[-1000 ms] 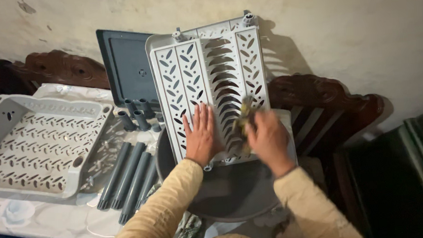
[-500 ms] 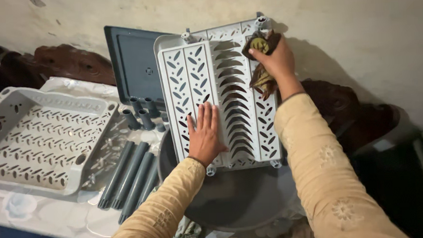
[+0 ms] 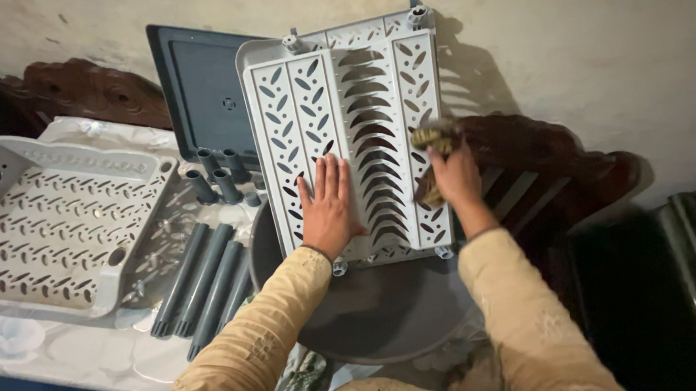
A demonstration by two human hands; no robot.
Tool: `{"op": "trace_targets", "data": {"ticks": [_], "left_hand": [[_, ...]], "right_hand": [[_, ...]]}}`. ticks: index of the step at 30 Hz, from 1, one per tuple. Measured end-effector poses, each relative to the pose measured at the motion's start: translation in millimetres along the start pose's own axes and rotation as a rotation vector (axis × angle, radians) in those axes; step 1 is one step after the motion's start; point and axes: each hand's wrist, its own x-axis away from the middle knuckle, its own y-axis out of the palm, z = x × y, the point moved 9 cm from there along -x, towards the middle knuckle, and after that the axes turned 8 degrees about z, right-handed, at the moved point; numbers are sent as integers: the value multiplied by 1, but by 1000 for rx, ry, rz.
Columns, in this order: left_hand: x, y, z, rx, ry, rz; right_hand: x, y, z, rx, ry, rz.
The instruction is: The person wipes the interior and exterior surfaces of a white plastic dish rack using a patterned cloth. They rotate the rack to access different sides and then place it back on the table next to other rack components.
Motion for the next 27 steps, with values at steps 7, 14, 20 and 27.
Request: {"op": "trace_targets", "data": {"ticks": [7,14,20,27], "left_hand": [[-1,1,1,-13,11,36],[2,-4,3,-15,16,32],[16,-10,-2,78,51,94],[24,-21,-21,275,100,236]], "right_hand": [[88,-1,66,75,-52,-3],[121,-16,72,170,-102,-11],[181,-69,24,224,-120,44],[253,26,-10,535,-398,-668]]}}
